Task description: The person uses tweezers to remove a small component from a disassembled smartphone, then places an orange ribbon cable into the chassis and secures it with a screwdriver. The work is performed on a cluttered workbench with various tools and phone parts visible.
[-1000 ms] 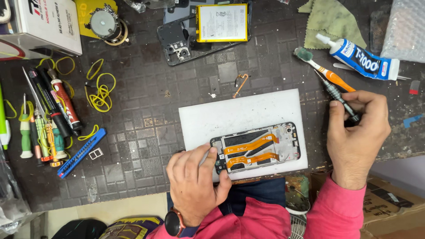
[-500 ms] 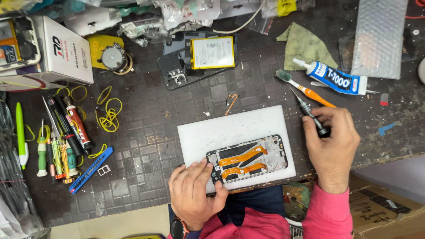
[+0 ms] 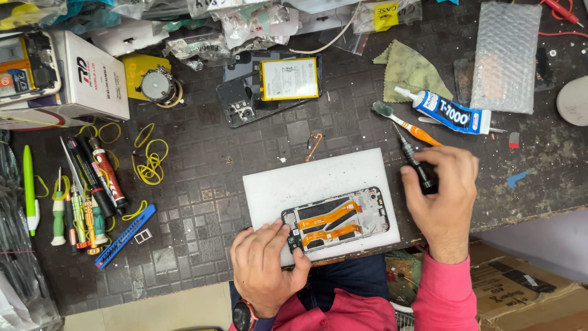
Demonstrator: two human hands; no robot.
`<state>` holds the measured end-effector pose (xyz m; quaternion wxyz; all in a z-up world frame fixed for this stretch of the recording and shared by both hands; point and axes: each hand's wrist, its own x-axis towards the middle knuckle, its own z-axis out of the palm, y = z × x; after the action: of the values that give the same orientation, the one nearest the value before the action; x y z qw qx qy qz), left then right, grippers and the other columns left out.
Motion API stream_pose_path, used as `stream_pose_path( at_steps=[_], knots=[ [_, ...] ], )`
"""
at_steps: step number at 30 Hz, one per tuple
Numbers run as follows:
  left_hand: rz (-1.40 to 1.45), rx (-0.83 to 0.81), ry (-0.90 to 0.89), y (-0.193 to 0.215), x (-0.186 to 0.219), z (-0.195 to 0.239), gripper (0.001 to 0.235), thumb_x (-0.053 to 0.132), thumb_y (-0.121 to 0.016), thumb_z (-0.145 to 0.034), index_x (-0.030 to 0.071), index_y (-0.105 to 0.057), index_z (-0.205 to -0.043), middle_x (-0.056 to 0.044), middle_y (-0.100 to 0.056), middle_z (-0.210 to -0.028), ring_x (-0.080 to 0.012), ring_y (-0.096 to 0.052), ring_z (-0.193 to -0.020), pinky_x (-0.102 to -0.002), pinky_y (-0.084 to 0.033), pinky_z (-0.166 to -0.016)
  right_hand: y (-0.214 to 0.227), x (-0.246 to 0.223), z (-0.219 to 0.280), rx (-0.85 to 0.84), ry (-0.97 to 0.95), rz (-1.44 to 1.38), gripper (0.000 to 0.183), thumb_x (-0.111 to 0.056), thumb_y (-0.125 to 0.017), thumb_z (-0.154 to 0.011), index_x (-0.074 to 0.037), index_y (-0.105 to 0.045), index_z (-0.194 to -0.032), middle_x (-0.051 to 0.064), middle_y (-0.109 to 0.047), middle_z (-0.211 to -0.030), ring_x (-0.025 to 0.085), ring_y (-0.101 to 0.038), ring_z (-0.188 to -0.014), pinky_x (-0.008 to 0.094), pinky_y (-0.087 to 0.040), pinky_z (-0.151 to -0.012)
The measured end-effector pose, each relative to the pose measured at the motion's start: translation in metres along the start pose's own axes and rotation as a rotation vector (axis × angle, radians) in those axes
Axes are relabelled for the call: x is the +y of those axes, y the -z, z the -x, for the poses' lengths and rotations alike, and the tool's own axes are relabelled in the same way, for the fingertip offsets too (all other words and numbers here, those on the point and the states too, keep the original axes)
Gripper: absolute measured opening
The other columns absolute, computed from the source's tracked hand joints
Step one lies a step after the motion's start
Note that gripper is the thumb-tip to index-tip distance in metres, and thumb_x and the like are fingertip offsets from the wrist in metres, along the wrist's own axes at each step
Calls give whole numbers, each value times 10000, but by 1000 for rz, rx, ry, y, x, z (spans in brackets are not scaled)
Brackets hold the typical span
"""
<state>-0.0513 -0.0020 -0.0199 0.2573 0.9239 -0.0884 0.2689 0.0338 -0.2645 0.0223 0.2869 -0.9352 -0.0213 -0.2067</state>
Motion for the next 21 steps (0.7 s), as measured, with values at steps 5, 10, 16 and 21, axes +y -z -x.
stream_pose_path(
  at_steps=[5, 10, 16, 21],
  knots=[
    [35, -43, 33, 7, 4, -10, 374, 261, -743, -822, 60, -687, -1132, -70, -678, -1163, -252, -624, -1107, -461, -473, -1031, 4, -4, 1, -175, 259, 24, 271, -126, -765, -787, -151, -761, -1057, 101, -633, -1212, 327, -502, -1145, 468, -334, -1037],
    [54, -63, 203, 26, 22, -36, 537, 311, -787, -735, 17, -643, -1161, -104, -625, -1214, -317, -554, -1144, -508, -354, -1046, 12, -7, -2, -248, 251, -118, 238, -164, -762, -830, -139, -744, -1066, 48, -647, -1195, 286, -518, -1145, 420, -353, -1055],
    [237, -268, 82, 20, 32, -67, 419, 257, -788, -839, 98, -679, -1211, -65, -637, -1174, -288, -580, -1102, -444, -403, -989, 8, -14, -6, -342, 271, -93, 252, -176, -761, -779, -142, -742, -1028, 37, -637, -1201, 289, -497, -1148, 434, -326, -1034],
    [306, -326, -8, 3, 39, -87, 381, 213, -757, -879, 76, -699, -1230, -66, -639, -1103, -274, -576, -1042, -432, -408, -949, 3, -26, -13, -312, 310, -44, 259, -151, -729, -723, -178, -752, -979, 37, -633, -1224, 297, -478, -1157, 453, -306, -1026]
  ],
)
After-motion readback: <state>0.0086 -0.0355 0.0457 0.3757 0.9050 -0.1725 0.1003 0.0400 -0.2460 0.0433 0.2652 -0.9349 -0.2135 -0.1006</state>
